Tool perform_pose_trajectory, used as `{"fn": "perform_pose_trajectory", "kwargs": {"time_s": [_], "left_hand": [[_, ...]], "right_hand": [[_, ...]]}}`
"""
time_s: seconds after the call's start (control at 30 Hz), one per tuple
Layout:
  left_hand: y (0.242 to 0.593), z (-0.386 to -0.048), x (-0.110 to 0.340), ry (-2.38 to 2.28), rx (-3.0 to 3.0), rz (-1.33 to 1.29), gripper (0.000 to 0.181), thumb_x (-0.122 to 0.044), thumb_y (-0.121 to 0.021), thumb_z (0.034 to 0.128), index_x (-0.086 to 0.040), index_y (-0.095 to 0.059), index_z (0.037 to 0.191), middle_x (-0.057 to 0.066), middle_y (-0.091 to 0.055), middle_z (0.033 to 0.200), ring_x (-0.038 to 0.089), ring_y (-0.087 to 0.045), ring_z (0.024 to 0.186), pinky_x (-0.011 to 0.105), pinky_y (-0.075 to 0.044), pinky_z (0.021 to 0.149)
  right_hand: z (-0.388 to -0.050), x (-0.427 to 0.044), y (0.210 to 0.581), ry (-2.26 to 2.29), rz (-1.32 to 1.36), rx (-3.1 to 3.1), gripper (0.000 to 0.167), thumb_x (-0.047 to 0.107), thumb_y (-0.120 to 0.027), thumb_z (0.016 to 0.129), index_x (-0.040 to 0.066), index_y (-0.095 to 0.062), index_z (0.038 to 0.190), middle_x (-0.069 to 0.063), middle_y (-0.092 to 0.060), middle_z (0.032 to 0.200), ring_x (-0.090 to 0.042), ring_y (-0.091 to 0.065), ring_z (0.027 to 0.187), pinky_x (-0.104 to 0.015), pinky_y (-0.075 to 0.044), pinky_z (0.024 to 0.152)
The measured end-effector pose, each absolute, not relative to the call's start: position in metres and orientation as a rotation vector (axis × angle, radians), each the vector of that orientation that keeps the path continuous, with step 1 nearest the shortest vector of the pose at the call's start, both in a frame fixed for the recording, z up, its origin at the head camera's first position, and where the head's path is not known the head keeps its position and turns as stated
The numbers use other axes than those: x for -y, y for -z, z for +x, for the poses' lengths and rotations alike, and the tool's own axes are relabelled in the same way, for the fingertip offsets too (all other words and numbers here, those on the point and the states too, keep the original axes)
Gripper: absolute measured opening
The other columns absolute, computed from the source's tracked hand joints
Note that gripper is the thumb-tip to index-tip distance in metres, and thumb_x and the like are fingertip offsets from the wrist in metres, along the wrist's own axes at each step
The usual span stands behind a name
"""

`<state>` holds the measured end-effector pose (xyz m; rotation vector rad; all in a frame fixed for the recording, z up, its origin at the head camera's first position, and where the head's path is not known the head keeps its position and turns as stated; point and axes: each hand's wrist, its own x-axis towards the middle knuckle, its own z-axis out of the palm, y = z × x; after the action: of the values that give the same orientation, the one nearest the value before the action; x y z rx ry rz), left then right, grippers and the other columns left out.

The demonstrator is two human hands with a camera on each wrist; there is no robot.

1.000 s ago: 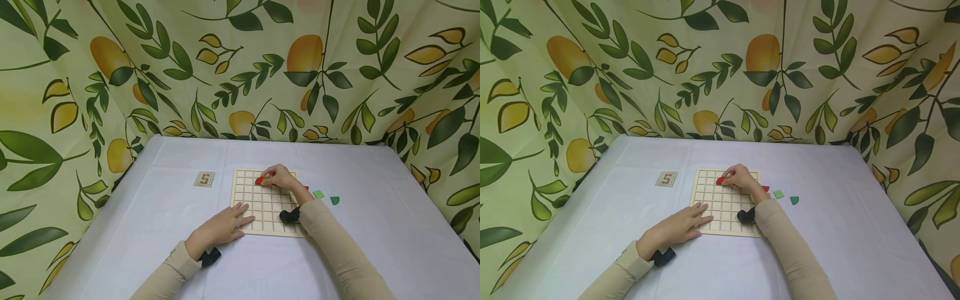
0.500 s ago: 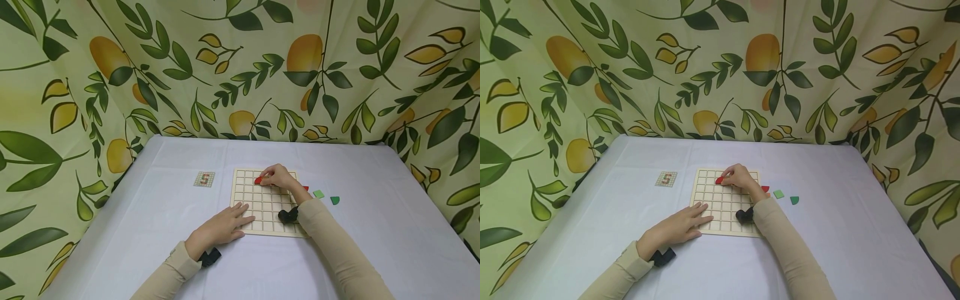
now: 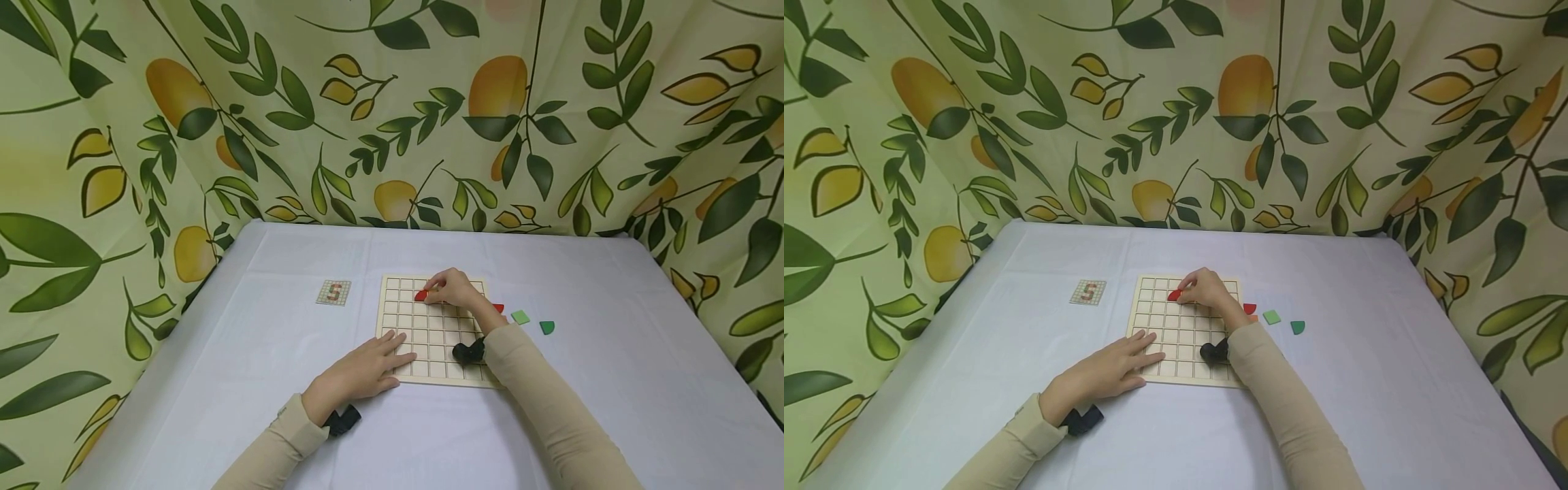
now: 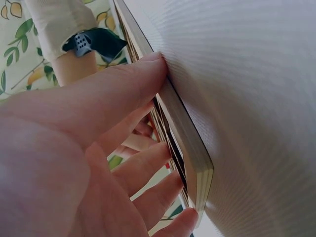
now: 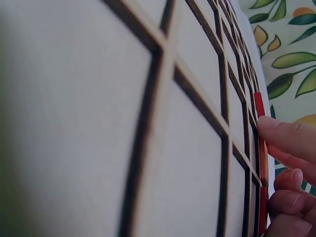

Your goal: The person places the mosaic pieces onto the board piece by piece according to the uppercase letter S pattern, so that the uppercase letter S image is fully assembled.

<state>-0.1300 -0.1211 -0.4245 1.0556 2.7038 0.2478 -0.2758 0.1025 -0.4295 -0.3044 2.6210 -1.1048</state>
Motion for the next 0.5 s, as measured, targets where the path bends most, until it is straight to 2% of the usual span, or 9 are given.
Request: {"fn": "perform_pose_trajectory", "kwargs": {"time_s": [0.5], "left_hand": [[0.4238,-0.1294,0.1210,-0.251,-2.700,1.050,0.050,-0.031,-0.055,0.0973,-0.023,-0.045,0.145,0.012,-0.032,0.158,0.033,-0.027,0.149,0.048,-0.033,0.119]], "right_hand": [[-0.2727,-0.1036,0.4260,1.102,-0.295,-2.631,0.028,0.016,-0.078,0.080,0.002,-0.074,0.103,0.001,-0.049,0.068,-0.015,-0.041,0.067,-0.023,-0.033,0.055]]}}
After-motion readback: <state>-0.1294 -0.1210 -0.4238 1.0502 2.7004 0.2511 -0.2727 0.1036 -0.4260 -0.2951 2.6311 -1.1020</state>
